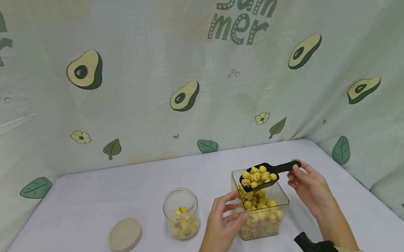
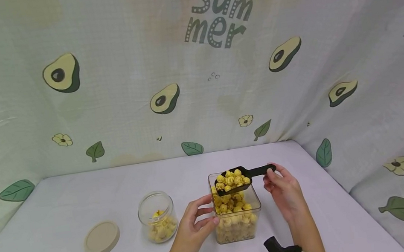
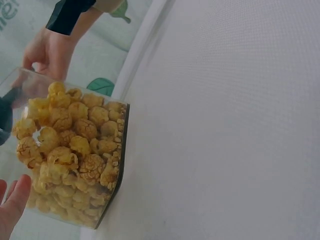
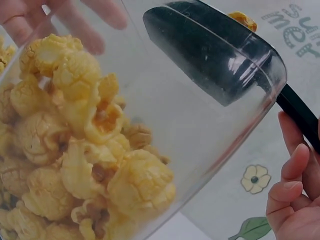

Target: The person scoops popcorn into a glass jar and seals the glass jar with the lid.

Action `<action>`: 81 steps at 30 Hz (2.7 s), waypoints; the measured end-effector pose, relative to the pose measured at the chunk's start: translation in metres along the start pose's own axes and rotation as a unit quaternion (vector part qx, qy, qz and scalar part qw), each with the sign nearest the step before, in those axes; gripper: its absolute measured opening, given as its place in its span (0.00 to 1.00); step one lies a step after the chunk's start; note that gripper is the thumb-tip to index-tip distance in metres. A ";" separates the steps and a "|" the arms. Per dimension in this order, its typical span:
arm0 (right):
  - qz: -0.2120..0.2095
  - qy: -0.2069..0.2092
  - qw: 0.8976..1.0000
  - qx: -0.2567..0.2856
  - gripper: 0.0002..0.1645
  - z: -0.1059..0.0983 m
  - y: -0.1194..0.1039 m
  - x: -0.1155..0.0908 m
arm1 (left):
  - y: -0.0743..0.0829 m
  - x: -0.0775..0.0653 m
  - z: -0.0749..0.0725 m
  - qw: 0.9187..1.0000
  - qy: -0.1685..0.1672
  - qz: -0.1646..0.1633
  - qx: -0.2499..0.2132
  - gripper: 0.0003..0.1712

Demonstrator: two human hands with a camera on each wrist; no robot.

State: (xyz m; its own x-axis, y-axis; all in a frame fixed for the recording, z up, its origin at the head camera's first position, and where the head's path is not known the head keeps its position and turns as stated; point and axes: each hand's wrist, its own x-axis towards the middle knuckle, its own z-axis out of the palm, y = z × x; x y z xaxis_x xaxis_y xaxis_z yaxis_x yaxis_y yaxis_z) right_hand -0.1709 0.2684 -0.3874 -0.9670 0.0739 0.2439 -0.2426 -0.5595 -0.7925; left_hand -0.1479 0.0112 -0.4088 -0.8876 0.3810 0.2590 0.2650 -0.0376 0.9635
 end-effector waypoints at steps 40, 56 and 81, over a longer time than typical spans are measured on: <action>-0.032 0.004 0.999 0.044 0.09 0.039 -0.018 -0.008 | 0.030 0.002 -0.025 0.999 0.009 0.031 0.042 0.31; -0.020 0.020 0.998 0.048 0.07 0.059 -0.016 -0.011 | 0.056 0.004 -0.066 0.992 0.016 0.053 0.111 0.37; 0.001 0.030 1.000 -0.007 0.06 0.088 0.004 -0.015 | 0.057 -0.007 -0.137 0.979 0.010 0.026 0.203 0.46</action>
State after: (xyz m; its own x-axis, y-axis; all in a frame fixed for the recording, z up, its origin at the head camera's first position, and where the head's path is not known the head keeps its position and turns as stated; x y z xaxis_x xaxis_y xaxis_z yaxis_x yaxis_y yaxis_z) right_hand -0.1507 0.1919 -0.3452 -0.9702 0.1230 0.2089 -0.2419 -0.5477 -0.8009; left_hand -0.1777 -0.1200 -0.3462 -0.8749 0.3705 0.3118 0.4342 0.3152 0.8439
